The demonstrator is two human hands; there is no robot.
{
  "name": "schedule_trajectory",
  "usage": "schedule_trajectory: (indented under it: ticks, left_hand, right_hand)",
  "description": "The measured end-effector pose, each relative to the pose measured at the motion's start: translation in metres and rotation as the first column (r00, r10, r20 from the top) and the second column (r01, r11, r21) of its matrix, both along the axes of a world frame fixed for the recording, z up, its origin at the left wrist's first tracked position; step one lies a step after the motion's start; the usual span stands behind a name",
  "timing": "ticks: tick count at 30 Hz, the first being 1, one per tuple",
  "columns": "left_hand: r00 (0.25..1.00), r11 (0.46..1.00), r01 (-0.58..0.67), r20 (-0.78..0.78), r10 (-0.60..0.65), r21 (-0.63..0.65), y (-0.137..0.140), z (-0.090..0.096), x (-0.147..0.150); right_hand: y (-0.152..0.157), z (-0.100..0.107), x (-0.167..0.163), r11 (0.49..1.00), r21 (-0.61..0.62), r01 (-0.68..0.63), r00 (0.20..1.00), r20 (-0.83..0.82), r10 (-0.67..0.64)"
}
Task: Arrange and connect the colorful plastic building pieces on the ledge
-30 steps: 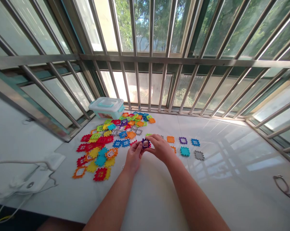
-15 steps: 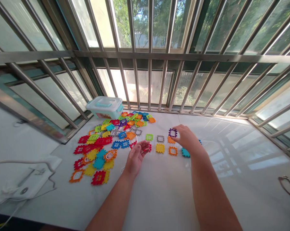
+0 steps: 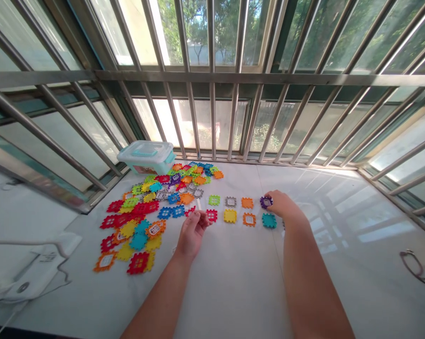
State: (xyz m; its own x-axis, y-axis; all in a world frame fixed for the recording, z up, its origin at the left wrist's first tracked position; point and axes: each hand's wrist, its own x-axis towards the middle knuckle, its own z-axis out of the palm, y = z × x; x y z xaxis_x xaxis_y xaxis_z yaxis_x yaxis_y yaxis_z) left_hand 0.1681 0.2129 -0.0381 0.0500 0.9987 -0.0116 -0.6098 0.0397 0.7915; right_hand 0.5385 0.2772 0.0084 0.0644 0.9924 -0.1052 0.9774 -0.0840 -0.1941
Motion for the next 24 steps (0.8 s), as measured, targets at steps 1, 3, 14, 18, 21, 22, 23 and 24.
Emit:
schedule_trajectory:
  ticks: [1, 3, 14, 18, 21, 22, 23, 24]
  left_hand:
    - [1.0, 1.0, 0.001, 0.0, -0.001, 0.002, 0.0002, -0.0003, -0.0002]
    - [1.0, 1.0, 0.003, -0.004, -0.003, 0.007, 0.0004, -0.0005, -0.0002]
    - [0.999, 1.0, 0.004, -0.039, -0.004, 0.009, -0.001, 0.004, 0.0004]
    - [0.999, 1.0, 0.011, -0.038, -0.011, 0.011, -0.0009, 0.0035, 0.0001]
    - [0.999, 1.0, 0.011, -0.039, -0.011, 0.009, -0.0011, 0.0034, 0.0]
    - [0.999, 1.0, 0.011, -0.039, -0.011, 0.007, -0.0011, 0.0036, 0.0]
    - [0.999, 1.0, 0.011, -0.04, -0.011, 0.005, -0.001, 0.0038, -0.0001]
    - [0.999, 1.0, 0.01, -0.04, -0.01, 0.004, -0.001, 0.004, -0.0001]
  right_hand:
    - [0.0002, -0.0008, 0.0001, 1.0, -0.008, 0.003, 1.0, 0.001, -0.003]
    - [0.0006, -0.0016, 0.0008, 1.0, -0.029, 0.004, 1.0, 0.003, -0.004]
    - [0.0012, 0.0001, 0.0036, 0.998, -0.057, 0.002, 0.999, -0.05, -0.005]
    - [0.0009, 0.0, 0.0035, 0.998, -0.058, 0.006, 0.999, -0.053, -0.009]
    - [0.0014, -0.0007, 0.0024, 0.999, -0.049, 0.016, 0.999, -0.05, -0.019]
    - [0.0017, -0.0011, 0.0019, 0.999, -0.047, 0.022, 0.999, -0.044, -0.024]
    - [0.0021, -0.0017, 0.0012, 0.999, -0.045, 0.029, 0.999, -0.036, -0.03]
    - [0.0026, -0.0023, 0.0004, 0.998, -0.045, 0.035, 0.999, -0.026, -0.037]
